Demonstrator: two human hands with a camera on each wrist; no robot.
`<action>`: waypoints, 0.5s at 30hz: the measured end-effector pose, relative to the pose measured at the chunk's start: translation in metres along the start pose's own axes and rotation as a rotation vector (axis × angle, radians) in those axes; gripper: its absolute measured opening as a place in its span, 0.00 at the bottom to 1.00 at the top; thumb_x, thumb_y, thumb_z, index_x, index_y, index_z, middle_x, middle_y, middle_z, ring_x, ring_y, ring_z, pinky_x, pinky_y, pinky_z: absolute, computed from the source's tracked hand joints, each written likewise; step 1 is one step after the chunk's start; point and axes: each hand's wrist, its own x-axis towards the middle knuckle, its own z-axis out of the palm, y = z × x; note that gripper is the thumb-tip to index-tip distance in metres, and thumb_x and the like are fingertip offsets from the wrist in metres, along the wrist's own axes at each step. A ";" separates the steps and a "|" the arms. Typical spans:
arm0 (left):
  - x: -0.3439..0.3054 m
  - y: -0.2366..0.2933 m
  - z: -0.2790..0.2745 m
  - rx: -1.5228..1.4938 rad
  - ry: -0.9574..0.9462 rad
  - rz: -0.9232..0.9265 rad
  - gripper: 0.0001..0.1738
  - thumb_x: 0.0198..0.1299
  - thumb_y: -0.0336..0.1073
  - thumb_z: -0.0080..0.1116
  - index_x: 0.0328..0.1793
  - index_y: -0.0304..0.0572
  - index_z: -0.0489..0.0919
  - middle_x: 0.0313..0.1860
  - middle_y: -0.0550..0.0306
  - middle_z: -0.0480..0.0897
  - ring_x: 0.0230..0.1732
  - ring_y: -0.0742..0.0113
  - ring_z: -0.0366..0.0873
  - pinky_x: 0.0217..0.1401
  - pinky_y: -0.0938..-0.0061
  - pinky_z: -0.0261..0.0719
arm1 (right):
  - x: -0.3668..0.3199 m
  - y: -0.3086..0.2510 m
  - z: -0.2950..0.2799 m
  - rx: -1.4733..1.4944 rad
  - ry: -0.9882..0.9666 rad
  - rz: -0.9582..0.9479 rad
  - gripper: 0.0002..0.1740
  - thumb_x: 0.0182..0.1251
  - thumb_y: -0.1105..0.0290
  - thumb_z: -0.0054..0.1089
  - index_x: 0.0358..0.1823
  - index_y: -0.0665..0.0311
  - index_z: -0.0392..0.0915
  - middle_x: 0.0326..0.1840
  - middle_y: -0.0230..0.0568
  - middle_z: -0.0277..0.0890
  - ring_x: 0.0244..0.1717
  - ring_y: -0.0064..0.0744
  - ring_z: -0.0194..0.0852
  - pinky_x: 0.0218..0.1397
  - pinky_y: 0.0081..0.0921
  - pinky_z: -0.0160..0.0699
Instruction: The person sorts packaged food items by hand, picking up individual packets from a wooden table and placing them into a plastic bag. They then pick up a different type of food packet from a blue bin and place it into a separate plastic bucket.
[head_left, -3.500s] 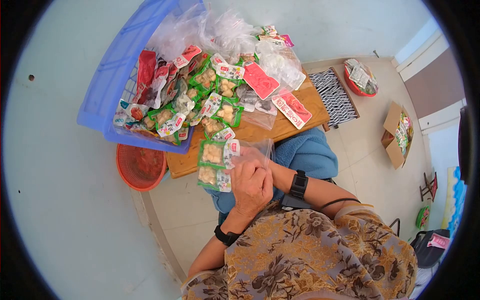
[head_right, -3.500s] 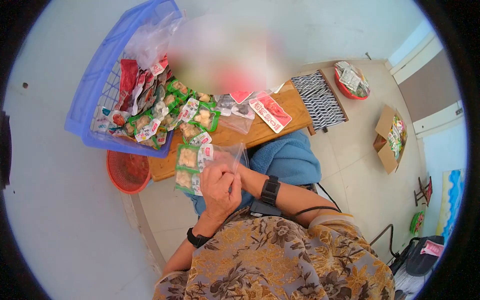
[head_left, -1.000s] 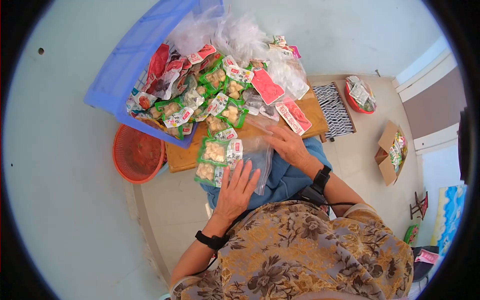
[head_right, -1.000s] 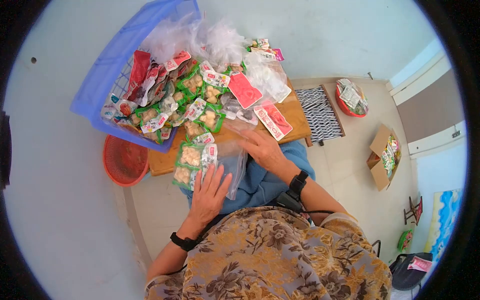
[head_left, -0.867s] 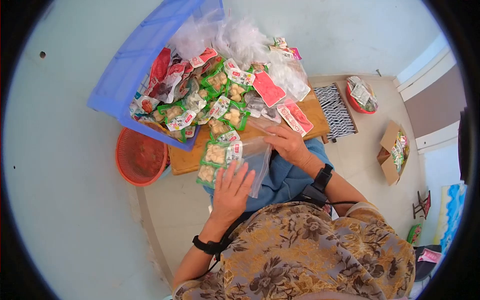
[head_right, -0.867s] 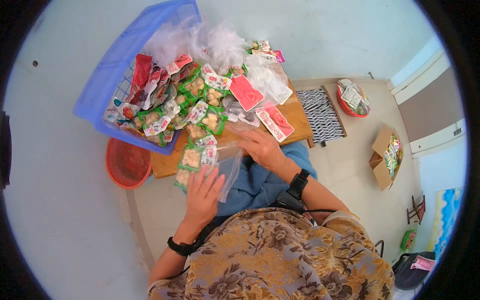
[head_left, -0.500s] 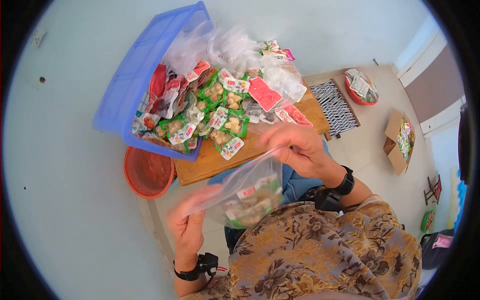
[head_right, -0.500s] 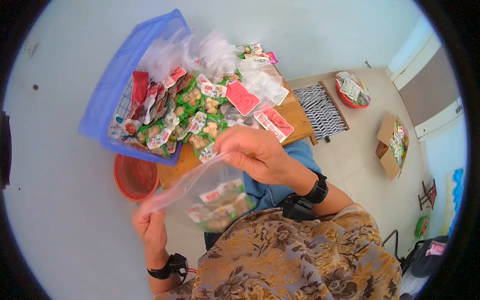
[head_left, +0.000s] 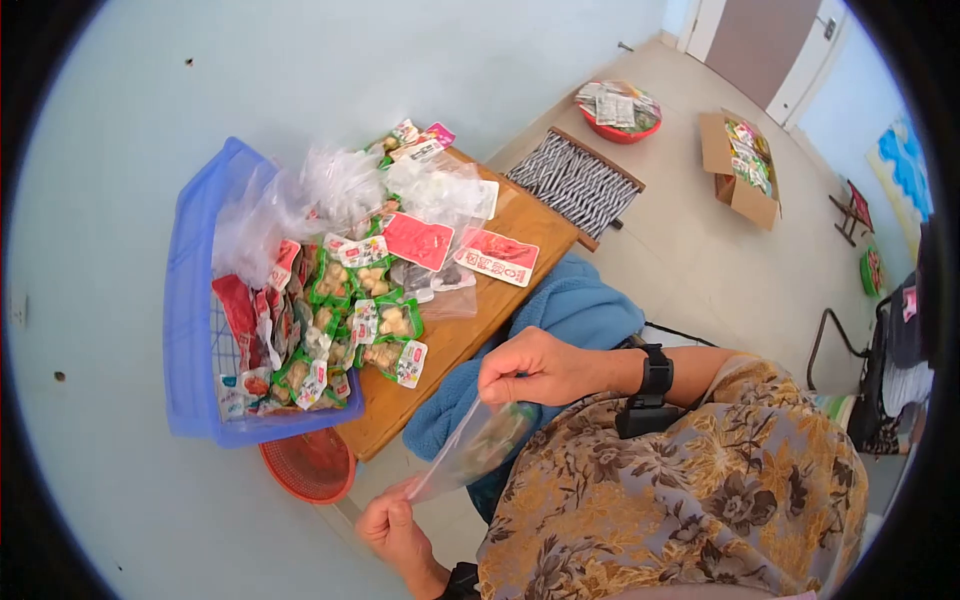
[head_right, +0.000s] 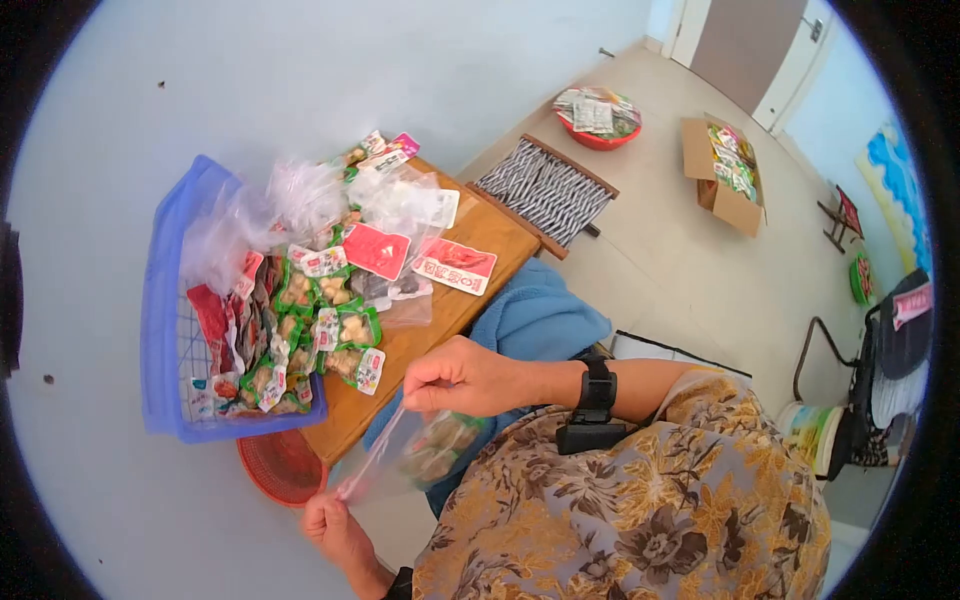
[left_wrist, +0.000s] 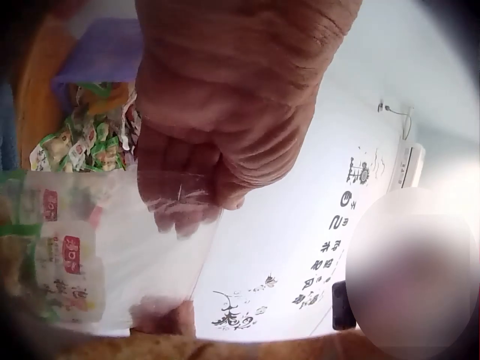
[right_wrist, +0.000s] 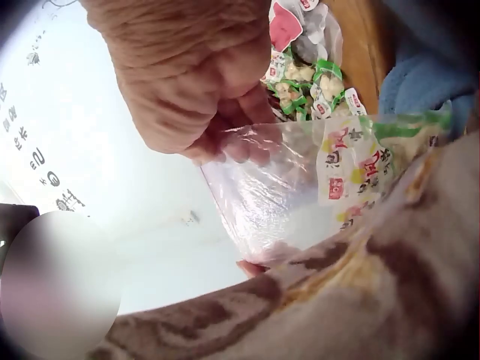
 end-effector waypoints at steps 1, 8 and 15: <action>0.000 -0.001 -0.004 -0.045 -0.010 -0.027 0.18 0.65 0.41 0.65 0.34 0.28 0.83 0.37 0.42 0.87 0.39 0.58 0.85 0.51 0.64 0.80 | -0.001 0.001 0.000 0.000 0.013 -0.005 0.09 0.73 0.69 0.60 0.38 0.70 0.80 0.29 0.32 0.80 0.31 0.15 0.75 0.33 0.18 0.73; 0.003 0.015 -0.032 0.548 -0.099 -0.468 0.16 0.67 0.30 0.58 0.59 0.34 0.80 0.64 0.41 0.77 0.59 0.54 0.77 0.66 0.69 0.71 | -0.001 0.008 0.001 -0.089 0.007 -0.108 0.10 0.70 0.69 0.61 0.34 0.69 0.79 0.25 0.39 0.77 0.27 0.24 0.73 0.31 0.25 0.71; 0.021 0.072 0.027 0.749 -0.295 0.195 0.16 0.61 0.28 0.62 0.55 0.33 0.81 0.51 0.46 0.84 0.55 0.52 0.81 0.62 0.65 0.76 | 0.007 0.018 0.018 -0.078 -0.009 -0.244 0.13 0.67 0.68 0.61 0.26 0.68 0.74 0.20 0.45 0.72 0.21 0.34 0.71 0.27 0.33 0.67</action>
